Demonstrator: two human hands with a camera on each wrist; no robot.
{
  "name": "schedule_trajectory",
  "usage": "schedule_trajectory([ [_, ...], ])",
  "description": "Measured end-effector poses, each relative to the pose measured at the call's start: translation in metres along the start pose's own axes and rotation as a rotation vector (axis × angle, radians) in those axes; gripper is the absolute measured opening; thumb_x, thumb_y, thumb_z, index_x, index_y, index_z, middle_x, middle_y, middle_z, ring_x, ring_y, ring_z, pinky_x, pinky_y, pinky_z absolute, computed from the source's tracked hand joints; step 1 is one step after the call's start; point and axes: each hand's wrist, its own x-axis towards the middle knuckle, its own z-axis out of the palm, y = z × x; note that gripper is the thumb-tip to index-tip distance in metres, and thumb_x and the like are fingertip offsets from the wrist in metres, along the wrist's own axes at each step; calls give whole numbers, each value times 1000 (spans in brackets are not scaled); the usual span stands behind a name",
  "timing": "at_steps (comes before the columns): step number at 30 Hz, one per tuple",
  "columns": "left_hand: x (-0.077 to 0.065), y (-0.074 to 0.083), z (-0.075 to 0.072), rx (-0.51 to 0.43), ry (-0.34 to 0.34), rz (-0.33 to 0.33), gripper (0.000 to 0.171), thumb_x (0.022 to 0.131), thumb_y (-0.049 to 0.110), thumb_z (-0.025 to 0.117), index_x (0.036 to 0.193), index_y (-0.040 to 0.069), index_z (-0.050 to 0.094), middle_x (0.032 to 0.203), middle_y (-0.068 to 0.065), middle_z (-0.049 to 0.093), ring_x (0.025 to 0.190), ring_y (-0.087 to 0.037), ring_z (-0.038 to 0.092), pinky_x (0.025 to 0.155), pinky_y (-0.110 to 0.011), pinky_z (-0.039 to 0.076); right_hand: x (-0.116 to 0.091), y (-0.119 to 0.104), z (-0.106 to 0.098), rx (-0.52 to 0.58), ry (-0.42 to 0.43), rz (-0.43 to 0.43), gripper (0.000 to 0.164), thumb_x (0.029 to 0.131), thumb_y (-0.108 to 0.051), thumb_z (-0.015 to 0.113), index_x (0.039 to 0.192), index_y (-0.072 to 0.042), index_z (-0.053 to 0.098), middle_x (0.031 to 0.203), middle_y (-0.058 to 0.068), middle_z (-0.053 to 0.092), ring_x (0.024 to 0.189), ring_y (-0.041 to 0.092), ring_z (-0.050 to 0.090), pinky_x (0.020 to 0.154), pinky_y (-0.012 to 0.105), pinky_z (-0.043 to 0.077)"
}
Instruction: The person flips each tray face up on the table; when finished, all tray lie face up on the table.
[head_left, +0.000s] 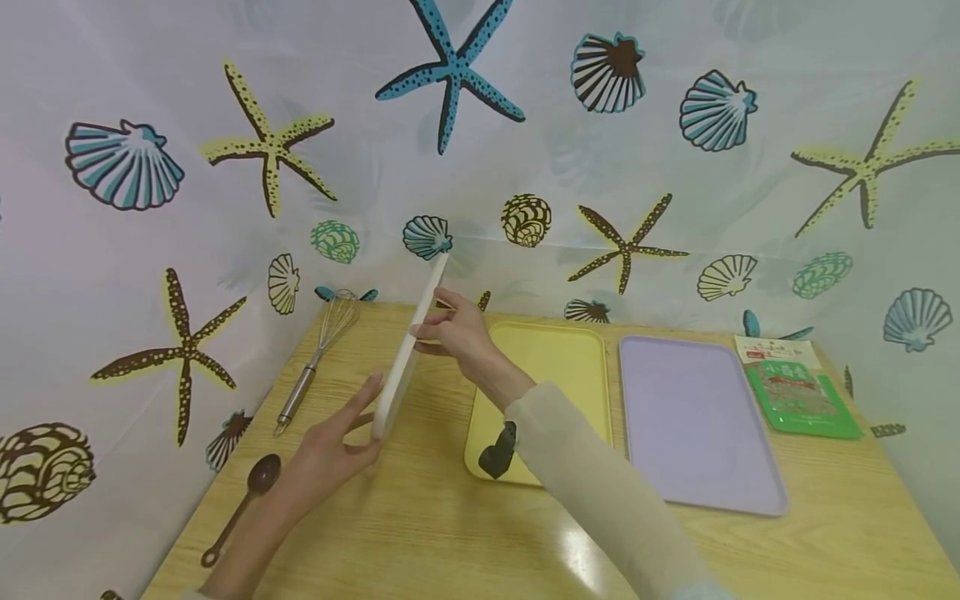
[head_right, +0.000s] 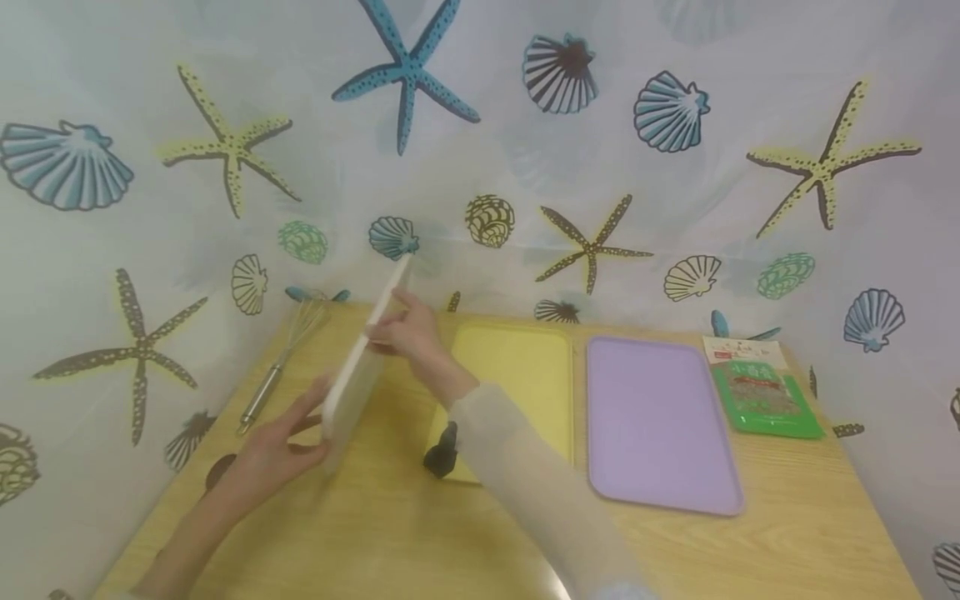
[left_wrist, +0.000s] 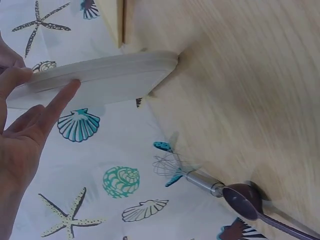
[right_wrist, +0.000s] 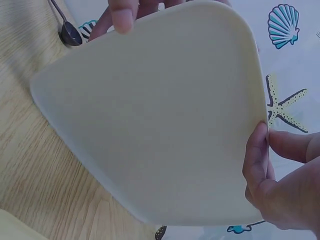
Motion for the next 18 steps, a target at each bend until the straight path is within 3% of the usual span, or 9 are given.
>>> schedule_trajectory([
  [3,2,4,0,19,14,52,95,78,-15,70,154,19,23,146,-26,37,107,-46,60,67,-23,57,-1,-2,3,7,1,-7,75,82,11,68,148,-7,37,90,12,59,76,22,65,70,35,59],
  [6,3,7,0,43,28,58,96,77,-15,71,154,20,25,146,-24,40,104,-43,62,65,-21,57,-2,-4,6,12,11,-9,74,82,12,67,147,-6,37,90,12,58,73,23,65,68,35,60],
  [13,4,14,-2,65,85,30,89,76,-11,74,150,22,36,145,-17,45,100,-36,66,63,-19,56,-5,-8,10,-15,23,-4,74,82,12,67,147,-6,37,91,12,59,76,25,67,66,35,60],
  [18,7,25,-7,2,106,-26,76,80,-1,75,146,21,45,143,-14,48,101,-34,66,64,-21,57,-6,-10,12,-17,14,4,72,83,11,67,147,-4,38,94,13,59,78,26,68,67,34,60],
])
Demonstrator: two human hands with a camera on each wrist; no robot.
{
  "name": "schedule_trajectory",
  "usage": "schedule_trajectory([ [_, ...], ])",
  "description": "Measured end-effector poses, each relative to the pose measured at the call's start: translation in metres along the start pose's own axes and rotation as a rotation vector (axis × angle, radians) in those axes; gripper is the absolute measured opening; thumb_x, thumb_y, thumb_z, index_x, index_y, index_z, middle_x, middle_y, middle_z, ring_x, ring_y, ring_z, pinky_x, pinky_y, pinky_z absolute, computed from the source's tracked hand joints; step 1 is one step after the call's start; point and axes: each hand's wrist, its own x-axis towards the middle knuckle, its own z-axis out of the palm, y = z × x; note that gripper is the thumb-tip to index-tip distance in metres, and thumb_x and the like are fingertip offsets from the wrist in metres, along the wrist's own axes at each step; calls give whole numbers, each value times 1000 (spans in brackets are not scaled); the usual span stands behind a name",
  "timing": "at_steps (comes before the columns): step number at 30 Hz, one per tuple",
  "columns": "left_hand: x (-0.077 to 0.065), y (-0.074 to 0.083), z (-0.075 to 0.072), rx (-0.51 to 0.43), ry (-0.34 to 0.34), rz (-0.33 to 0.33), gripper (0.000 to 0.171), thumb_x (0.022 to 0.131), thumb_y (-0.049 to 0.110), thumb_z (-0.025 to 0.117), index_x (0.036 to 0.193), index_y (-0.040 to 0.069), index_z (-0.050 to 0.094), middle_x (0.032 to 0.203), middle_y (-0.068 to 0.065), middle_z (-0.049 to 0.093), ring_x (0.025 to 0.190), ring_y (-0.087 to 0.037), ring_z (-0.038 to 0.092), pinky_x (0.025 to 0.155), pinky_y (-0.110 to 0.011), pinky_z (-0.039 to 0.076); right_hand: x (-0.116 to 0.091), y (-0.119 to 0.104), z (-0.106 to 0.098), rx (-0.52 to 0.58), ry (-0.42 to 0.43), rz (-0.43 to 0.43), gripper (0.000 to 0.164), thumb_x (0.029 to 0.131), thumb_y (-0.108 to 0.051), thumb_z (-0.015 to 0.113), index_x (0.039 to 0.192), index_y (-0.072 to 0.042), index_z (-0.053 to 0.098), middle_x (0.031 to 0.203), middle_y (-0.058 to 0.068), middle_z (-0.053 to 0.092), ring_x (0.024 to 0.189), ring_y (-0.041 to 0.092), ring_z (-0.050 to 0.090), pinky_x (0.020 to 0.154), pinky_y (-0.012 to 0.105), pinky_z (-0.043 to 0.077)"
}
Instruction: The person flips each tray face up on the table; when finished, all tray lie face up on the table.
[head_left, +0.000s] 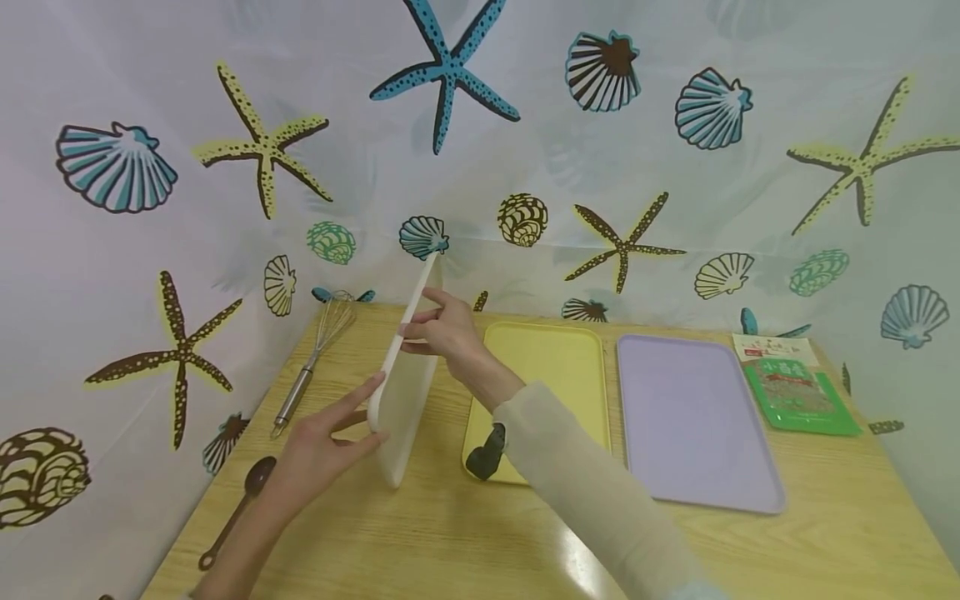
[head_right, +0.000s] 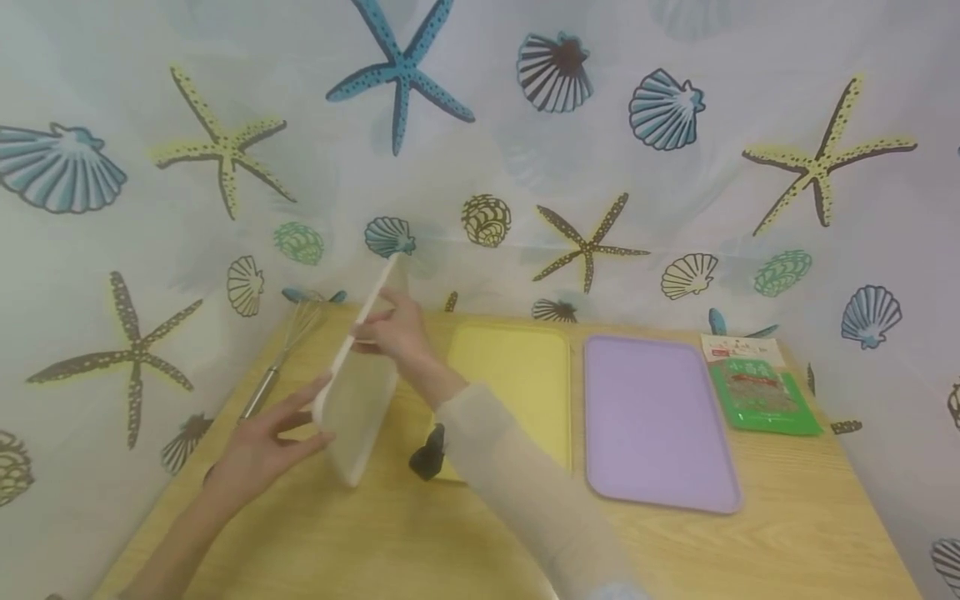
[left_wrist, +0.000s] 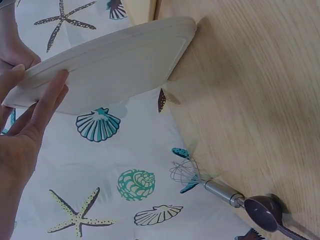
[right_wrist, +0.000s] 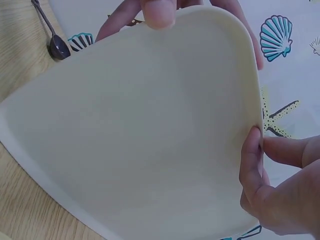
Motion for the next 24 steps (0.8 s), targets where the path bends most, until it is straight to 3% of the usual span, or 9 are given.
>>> schedule_trajectory([
  [4,0,8,-5,-55,-3,-94,66,83,9,75,143,21,48,143,-12,48,106,-33,64,70,-23,57,1,1,4,12,-13,12,71,83,11,67,146,-3,38,96,13,58,79,26,67,67,34,60],
  [9,-2,13,-9,-77,6,-153,60,85,15,75,140,18,52,141,-10,50,110,-31,62,74,-28,58,2,3,8,39,-26,25,70,83,12,66,146,-3,38,97,13,56,81,26,67,67,35,60],
  [16,-1,16,-14,55,50,-157,55,84,22,76,136,17,56,133,-7,56,106,-25,64,69,-28,57,2,2,11,37,-36,25,69,84,11,65,146,-4,39,97,12,55,85,29,67,67,34,60],
  [24,0,23,-12,53,83,-150,52,84,15,76,133,12,59,131,-7,59,105,-25,64,73,-23,55,3,2,10,9,-45,15,68,86,6,66,147,-3,37,97,13,59,85,29,68,71,38,59],
])
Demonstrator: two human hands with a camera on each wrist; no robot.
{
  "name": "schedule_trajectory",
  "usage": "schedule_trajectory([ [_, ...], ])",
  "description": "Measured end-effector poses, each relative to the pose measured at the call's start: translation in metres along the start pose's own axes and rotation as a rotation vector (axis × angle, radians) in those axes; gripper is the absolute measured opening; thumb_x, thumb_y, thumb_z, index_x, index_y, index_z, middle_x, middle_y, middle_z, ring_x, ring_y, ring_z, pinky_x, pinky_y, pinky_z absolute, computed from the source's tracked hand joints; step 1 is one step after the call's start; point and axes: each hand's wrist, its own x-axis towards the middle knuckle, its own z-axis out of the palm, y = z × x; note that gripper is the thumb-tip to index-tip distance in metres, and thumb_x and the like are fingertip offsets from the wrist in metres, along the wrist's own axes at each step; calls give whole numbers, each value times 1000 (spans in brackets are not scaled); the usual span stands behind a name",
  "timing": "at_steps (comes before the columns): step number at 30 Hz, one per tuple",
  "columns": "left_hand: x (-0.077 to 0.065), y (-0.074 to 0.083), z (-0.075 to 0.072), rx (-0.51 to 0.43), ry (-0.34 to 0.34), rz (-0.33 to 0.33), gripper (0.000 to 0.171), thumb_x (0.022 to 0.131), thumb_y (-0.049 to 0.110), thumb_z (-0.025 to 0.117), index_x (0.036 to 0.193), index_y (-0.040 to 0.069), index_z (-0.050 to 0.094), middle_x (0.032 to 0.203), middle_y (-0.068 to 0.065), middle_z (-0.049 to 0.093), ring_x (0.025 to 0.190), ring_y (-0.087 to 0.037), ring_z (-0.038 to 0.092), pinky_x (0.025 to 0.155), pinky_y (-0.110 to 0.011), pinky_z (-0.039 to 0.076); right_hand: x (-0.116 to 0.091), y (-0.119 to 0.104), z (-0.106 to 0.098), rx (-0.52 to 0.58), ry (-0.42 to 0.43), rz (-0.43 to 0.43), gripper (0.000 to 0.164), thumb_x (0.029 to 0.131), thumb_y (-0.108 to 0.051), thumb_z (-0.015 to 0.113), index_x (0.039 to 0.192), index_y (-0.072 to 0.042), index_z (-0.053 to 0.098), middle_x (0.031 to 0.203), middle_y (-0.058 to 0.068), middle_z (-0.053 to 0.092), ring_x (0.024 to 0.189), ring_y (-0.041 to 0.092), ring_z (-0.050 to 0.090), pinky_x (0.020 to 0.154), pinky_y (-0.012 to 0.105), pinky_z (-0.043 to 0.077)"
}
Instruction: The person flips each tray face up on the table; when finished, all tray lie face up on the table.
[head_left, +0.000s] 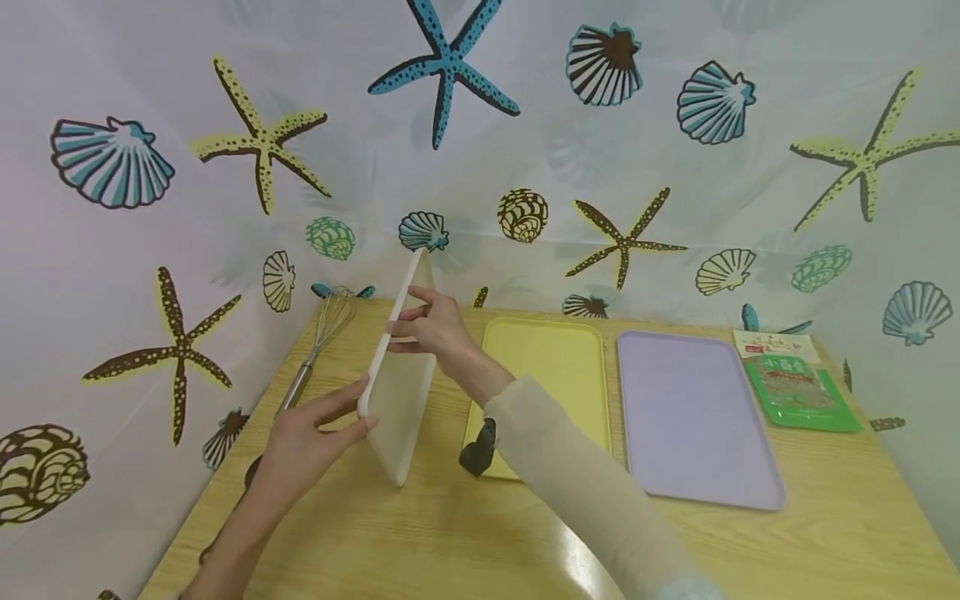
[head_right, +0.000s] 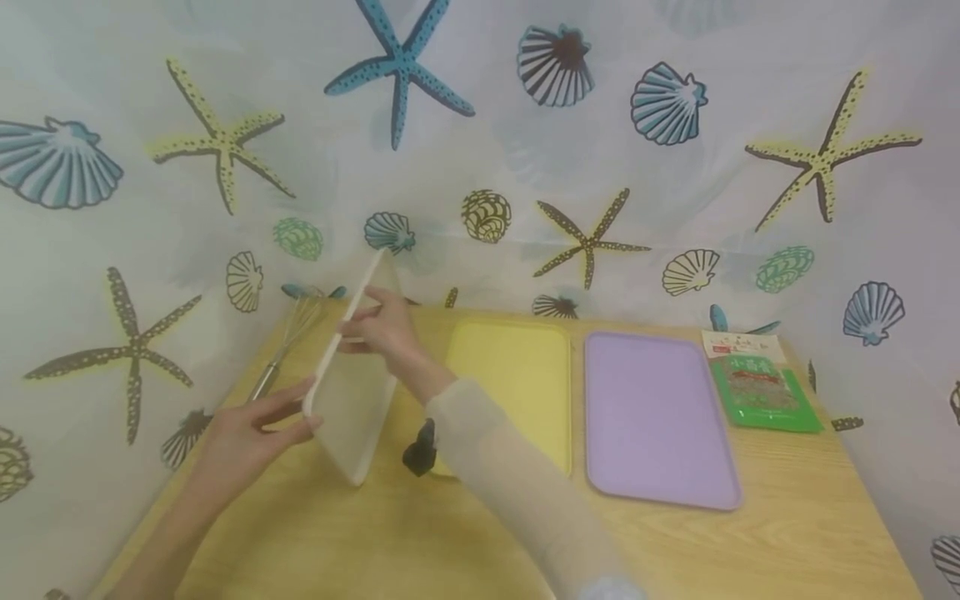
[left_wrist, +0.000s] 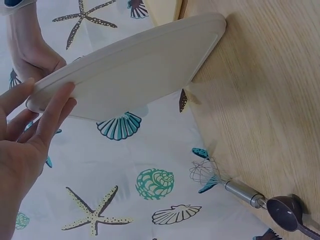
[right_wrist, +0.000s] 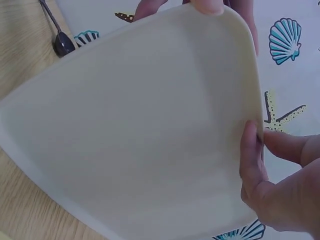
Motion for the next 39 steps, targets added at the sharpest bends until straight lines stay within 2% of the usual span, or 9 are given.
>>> schedule_trajectory([
  [3,1,1,0,2,21,22,51,83,11,76,131,10,60,129,-9,60,104,-25,65,73,-20,54,1,9,-6,-63,7,-3,61,95,-8,60,149,-2,31,107,20,63,96,35,66,80,42,57],
  [6,1,0,-1,0,39,3,50,82,13,77,130,11,62,129,-7,61,103,-17,65,71,-19,54,0,32,-16,-162,21,29,60,101,-25,51,150,1,26,119,25,61,110,38,61,90,45,53],
  [11,0,-2,-4,-27,42,-103,48,84,26,76,130,17,62,130,-2,61,101,4,60,72,-19,54,-5,84,-32,-252,2,145,64,102,-34,45,149,5,22,131,28,53,119,45,52,97,54,46],
  [17,1,-2,-12,-200,16,-224,53,86,21,74,135,12,57,134,-12,56,97,7,60,74,-24,57,-10,121,-41,-282,-15,268,65,104,-38,36,145,10,27,134,33,47,115,45,54,98,52,45],
  [22,2,-2,-21,-204,7,-256,58,87,20,73,140,12,51,137,-12,52,98,8,59,74,-23,56,-9,126,-39,-282,-18,295,65,103,-40,36,144,10,31,131,33,49,110,47,57,93,52,49],
  [25,2,-4,-24,-180,-14,-251,60,87,19,72,142,13,49,139,-11,50,105,2,58,75,-23,56,-9,126,-38,-270,-27,297,64,104,-40,36,144,10,32,130,33,49,109,47,58,87,51,53],
  [28,3,-7,-25,-208,-40,-238,61,87,17,72,143,13,47,141,-12,47,110,-5,56,76,-26,57,-9,125,-38,-253,-36,298,64,104,-40,36,143,9,33,131,34,49,109,46,59,84,50,54],
  [35,6,-14,-33,-299,-76,-234,65,88,5,68,146,3,40,143,-19,36,103,6,54,76,-31,58,-6,127,-38,-206,-40,324,63,103,-42,36,145,6,34,133,31,50,107,41,62,85,51,54],
  [39,5,-17,-36,-306,-97,-237,64,89,5,66,146,3,38,140,-21,36,103,5,54,76,-32,57,-6,130,-38,-154,-28,336,60,103,-39,39,144,6,36,130,29,55,105,40,63,87,51,53],
])
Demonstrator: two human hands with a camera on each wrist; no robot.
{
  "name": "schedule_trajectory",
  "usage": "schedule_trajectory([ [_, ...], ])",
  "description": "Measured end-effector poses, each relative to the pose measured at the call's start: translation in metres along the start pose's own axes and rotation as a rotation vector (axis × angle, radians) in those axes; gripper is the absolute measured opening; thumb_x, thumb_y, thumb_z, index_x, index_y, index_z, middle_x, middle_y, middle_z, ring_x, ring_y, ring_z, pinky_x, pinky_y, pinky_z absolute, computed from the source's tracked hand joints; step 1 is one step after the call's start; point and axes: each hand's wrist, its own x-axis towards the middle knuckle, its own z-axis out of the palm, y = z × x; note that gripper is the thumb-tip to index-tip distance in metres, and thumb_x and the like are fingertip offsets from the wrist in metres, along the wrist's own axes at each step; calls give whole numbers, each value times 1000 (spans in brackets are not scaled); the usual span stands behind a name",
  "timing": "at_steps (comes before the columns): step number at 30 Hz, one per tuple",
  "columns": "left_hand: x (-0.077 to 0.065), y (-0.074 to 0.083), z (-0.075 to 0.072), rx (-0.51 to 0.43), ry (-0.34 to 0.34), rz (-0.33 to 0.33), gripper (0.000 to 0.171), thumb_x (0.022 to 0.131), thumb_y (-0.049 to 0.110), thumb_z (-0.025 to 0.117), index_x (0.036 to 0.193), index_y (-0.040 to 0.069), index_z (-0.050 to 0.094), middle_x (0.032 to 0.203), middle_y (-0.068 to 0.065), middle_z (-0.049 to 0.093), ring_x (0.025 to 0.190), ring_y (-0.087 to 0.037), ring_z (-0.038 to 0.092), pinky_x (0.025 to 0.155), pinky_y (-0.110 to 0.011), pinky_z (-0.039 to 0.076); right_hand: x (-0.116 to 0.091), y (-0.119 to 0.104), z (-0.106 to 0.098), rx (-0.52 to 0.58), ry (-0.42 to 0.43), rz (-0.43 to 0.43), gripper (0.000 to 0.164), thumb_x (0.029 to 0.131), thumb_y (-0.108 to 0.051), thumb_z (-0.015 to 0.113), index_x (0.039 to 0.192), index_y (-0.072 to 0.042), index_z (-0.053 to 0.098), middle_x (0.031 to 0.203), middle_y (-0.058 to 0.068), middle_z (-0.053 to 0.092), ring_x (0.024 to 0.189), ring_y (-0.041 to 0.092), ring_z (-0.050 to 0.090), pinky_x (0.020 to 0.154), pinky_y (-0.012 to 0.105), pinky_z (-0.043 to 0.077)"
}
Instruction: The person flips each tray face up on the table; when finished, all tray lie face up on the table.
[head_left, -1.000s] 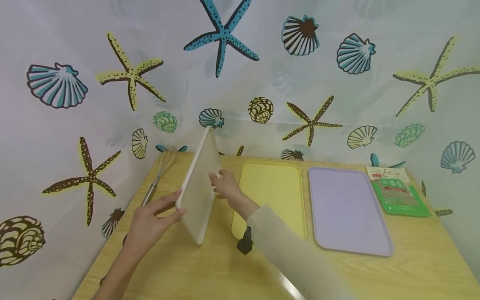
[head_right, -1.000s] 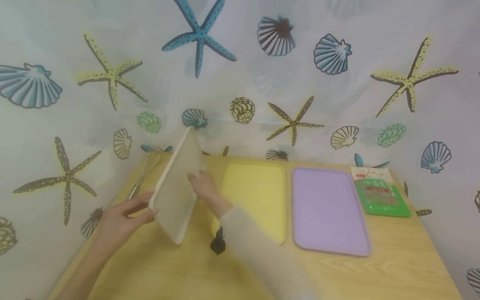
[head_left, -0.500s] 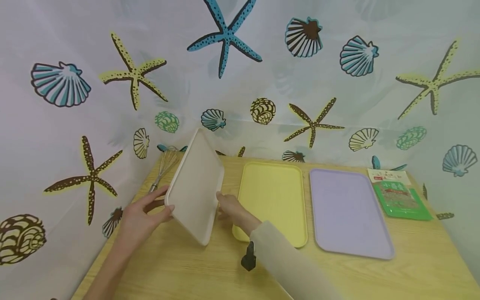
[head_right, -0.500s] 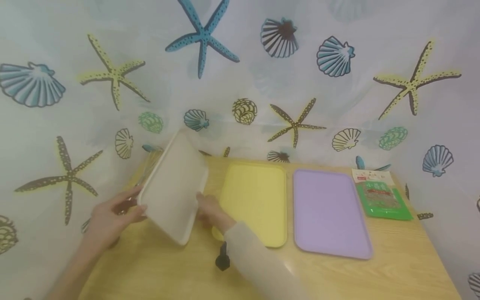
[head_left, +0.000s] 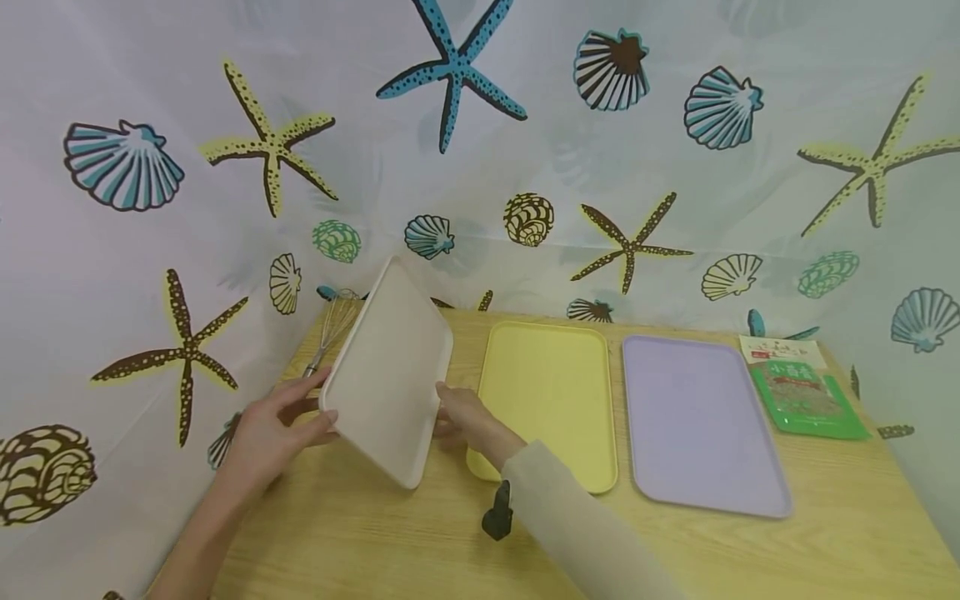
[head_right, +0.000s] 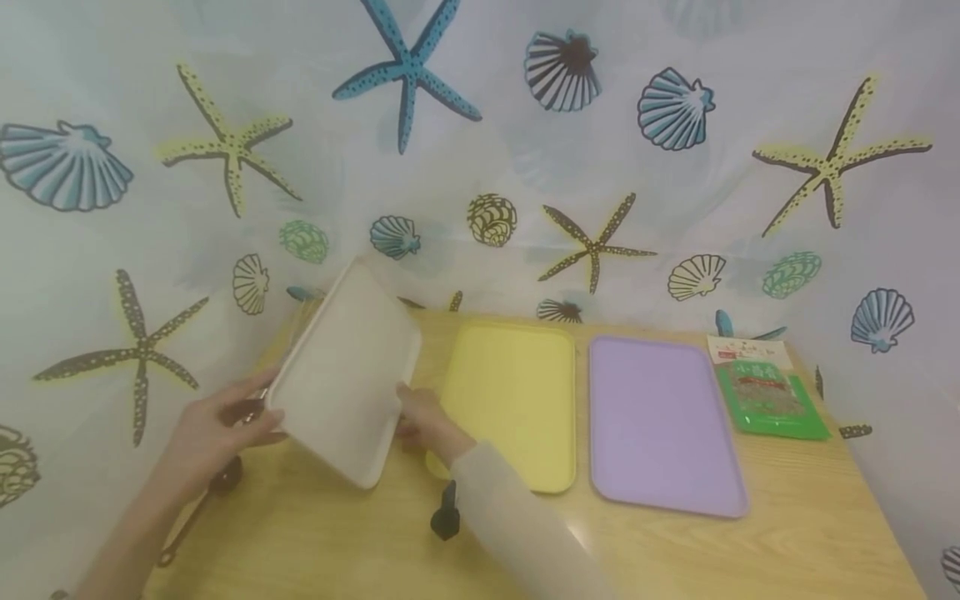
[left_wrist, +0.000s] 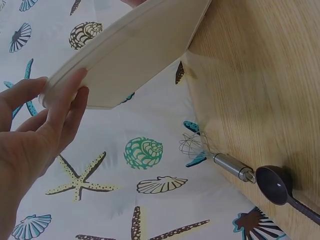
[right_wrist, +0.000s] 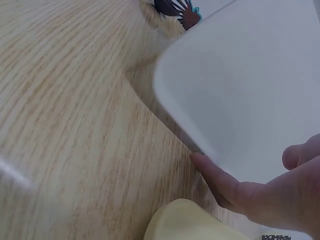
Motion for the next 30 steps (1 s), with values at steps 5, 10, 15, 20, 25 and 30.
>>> schedule_trajectory([
  [5,1,-4,-6,-6,-16,9,62,92,7,64,146,0,36,143,-25,34,99,0,58,76,-34,58,0,-1,-1,89,7,20,59,102,-34,46,141,9,37,125,30,57,103,40,64,89,50,52],
  [10,3,-11,-14,-97,-34,-9,64,92,5,63,146,-6,31,145,-28,31,98,-2,61,77,-38,57,-1,-1,-6,81,-19,23,52,100,-28,51,134,11,45,118,29,61,103,39,64,90,50,52],
  [15,5,-18,-21,-227,-41,-7,66,91,1,64,145,-12,28,136,-21,40,98,-7,65,77,-39,57,-2,-2,-8,35,3,12,38,97,-18,56,121,12,55,111,26,65,105,38,64,92,51,50],
  [20,6,-23,-29,-276,-54,-6,69,90,1,65,146,-10,26,119,-4,57,96,-13,67,78,-40,56,-4,-7,-11,-23,45,-48,35,94,-8,59,123,10,56,108,23,67,103,36,64,93,49,50],
  [25,6,-28,-35,-286,-66,-23,71,90,-1,63,148,-9,22,121,-11,52,95,-14,68,78,-40,56,-6,-11,-17,-14,55,-135,46,88,7,60,133,5,52,105,23,68,95,37,67,88,51,52],
  [30,7,-38,-38,-262,-49,-63,70,90,-4,62,147,-12,22,121,-15,49,93,-13,68,80,-37,56,-7,-12,-25,-30,70,-192,51,85,12,60,134,2,52,96,19,66,83,33,68,84,52,54],
])
